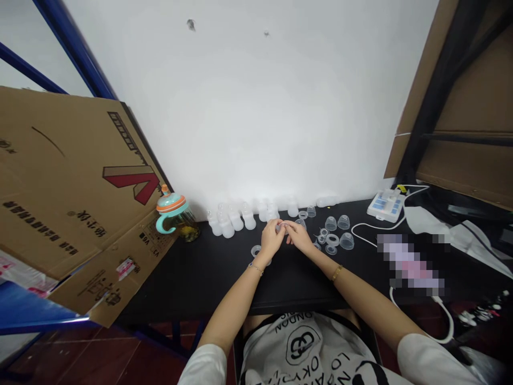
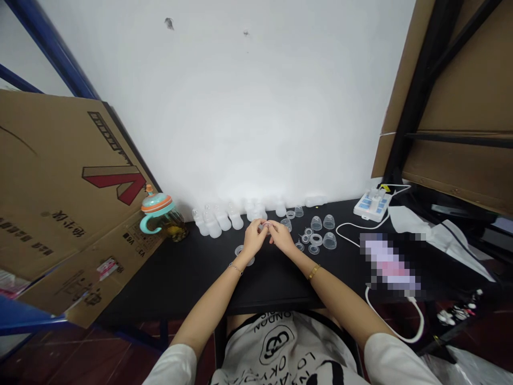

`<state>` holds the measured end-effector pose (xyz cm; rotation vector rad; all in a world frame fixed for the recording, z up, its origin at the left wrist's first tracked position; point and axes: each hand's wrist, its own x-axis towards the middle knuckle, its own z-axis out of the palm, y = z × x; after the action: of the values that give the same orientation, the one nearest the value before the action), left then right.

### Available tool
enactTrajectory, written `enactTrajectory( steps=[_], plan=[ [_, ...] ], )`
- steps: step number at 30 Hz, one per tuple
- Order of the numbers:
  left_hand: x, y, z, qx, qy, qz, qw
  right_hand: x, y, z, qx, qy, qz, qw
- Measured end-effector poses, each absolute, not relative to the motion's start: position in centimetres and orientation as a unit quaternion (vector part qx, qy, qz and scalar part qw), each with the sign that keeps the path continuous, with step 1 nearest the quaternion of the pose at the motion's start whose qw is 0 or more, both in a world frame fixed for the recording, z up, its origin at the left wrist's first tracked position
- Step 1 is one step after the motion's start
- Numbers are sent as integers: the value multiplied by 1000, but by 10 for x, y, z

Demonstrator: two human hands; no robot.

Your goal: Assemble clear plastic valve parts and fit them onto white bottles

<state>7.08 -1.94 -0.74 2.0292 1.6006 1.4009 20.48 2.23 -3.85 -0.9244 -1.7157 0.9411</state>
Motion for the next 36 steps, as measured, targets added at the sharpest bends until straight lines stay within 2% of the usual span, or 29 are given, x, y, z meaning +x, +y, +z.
enactTrajectory(
  steps=[36],
  plan=[
    [70,-18,-11,692,541,469,94,208,15,-29,-381,-722,345,462]
  ],
)
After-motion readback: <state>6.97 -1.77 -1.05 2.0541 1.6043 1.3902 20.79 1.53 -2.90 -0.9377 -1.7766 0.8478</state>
